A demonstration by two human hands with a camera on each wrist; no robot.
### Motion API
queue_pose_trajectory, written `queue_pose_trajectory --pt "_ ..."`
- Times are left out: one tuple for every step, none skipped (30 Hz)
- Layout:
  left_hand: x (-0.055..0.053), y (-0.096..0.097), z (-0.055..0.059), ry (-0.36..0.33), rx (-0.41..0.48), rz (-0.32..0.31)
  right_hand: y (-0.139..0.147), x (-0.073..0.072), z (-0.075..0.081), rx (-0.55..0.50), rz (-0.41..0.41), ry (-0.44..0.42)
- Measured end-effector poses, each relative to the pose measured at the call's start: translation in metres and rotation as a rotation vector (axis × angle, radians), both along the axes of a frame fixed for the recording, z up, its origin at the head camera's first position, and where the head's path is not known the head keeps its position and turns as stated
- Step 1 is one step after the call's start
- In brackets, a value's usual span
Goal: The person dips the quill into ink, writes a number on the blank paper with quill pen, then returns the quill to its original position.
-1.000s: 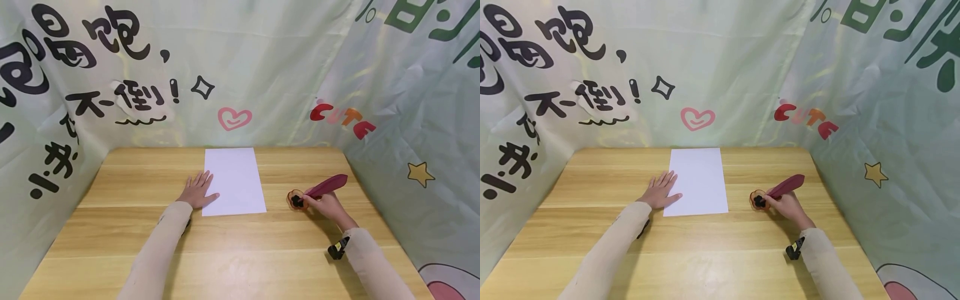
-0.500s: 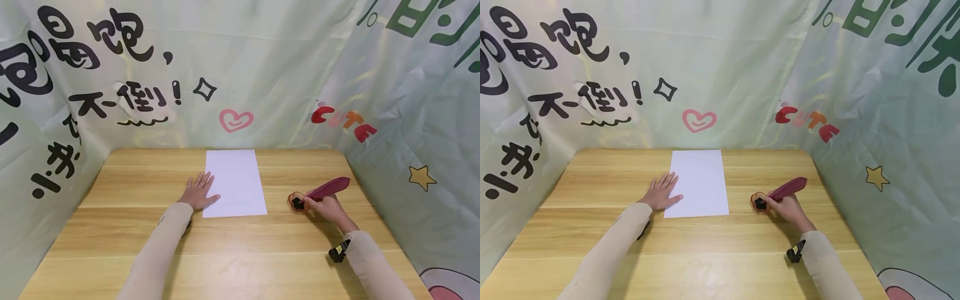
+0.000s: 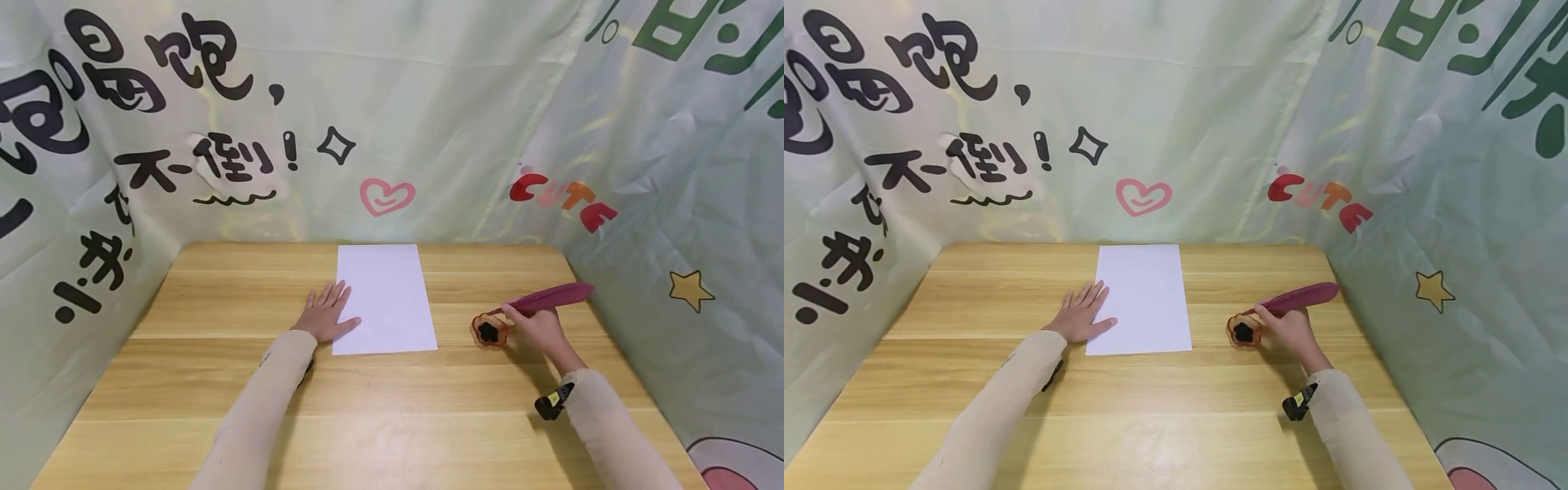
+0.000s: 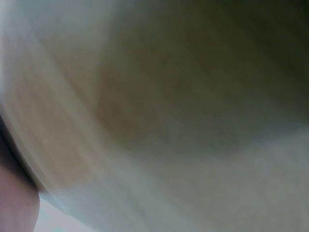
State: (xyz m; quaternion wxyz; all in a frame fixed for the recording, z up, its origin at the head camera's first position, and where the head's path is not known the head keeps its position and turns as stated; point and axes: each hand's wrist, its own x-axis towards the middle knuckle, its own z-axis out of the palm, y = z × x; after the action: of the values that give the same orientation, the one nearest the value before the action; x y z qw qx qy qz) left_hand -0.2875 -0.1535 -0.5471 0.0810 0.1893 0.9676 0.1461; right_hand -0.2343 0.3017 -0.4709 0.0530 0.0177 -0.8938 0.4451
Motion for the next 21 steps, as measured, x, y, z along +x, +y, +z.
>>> queue_pose_trajectory --pt "0.0 0.0 0.0 -0.001 -0.002 0.001 -0.002 -0.001 0.003 -0.002 -0.008 -0.003" --pt "0.0 0.0 0.0 0.002 -0.002 0.0 -0.004 -0.003 0.005 -0.003 -0.01 -0.008" --pt "0.001 0.0 0.001 0.003 0.006 -0.003 -0.007 -0.004 0.008 -0.01 -0.014 -0.015" --pt "0.001 0.0 0.002 0.004 0.004 -0.004 -0.01 -0.006 0.01 -0.018 -0.017 -0.023" --pt "0.002 0.0 0.002 0.007 0.011 -0.007 -0.013 -0.007 0.012 -0.023 -0.02 -0.031" --pt "0.002 0.0 0.002 0.01 0.012 -0.007 -0.016 -0.008 0.014 -0.03 -0.025 -0.036" --pt "0.002 0.0 0.003 0.011 0.003 -0.005 -0.019 -0.011 0.015 -0.042 -0.034 -0.038" --pt "0.002 0.0 0.003 0.012 -0.002 -0.004 -0.023 -0.013 0.016 -0.059 -0.04 -0.037" --pt "0.001 0.0 0.003 0.013 -0.007 -0.004 -0.026 -0.015 0.016 -0.075 -0.049 -0.036" --pt "0.001 0.001 0.003 0.011 -0.019 0.0 -0.03 -0.018 0.017 -0.09 -0.054 -0.035" --pt "0.001 0.001 0.003 0.011 -0.021 0.0 -0.034 -0.021 0.017 -0.106 -0.061 -0.033" --pt "0.001 0.001 0.003 0.01 -0.032 0.003 -0.038 -0.024 0.017 -0.115 -0.073 -0.031" --pt "0.001 0.001 0.004 0.007 -0.031 0.003 -0.042 -0.026 0.017 -0.126 -0.081 -0.027" --pt "0.002 0.001 0.005 0.005 -0.028 0.002 -0.047 -0.029 0.017 -0.138 -0.09 -0.025" --pt "0.002 0.001 0.006 0.003 -0.017 0.0 -0.051 -0.031 0.018 -0.146 -0.097 -0.023" --pt "0.003 0.002 0.007 -0.001 -0.009 0.001 -0.056 -0.033 0.018 -0.158 -0.102 -0.019" --pt "0.003 0.002 0.007 -0.002 -0.004 0.0 -0.061 -0.036 0.017 -0.175 -0.109 -0.015" --pt "0.003 0.002 0.007 -0.003 -0.001 -0.001 -0.066 -0.038 0.016 -0.186 -0.116 -0.008" --pt "0.003 0.001 0.007 -0.004 0.005 -0.002 -0.071 -0.04 0.015 -0.206 -0.117 -0.01" --pt "0.003 0.001 0.006 -0.004 0.005 -0.002 -0.076 -0.041 0.013 -0.217 -0.114 -0.006" --pt "0.003 0.001 0.005 -0.002 0.006 -0.002 -0.081 -0.043 0.011 -0.227 -0.109 -0.001"
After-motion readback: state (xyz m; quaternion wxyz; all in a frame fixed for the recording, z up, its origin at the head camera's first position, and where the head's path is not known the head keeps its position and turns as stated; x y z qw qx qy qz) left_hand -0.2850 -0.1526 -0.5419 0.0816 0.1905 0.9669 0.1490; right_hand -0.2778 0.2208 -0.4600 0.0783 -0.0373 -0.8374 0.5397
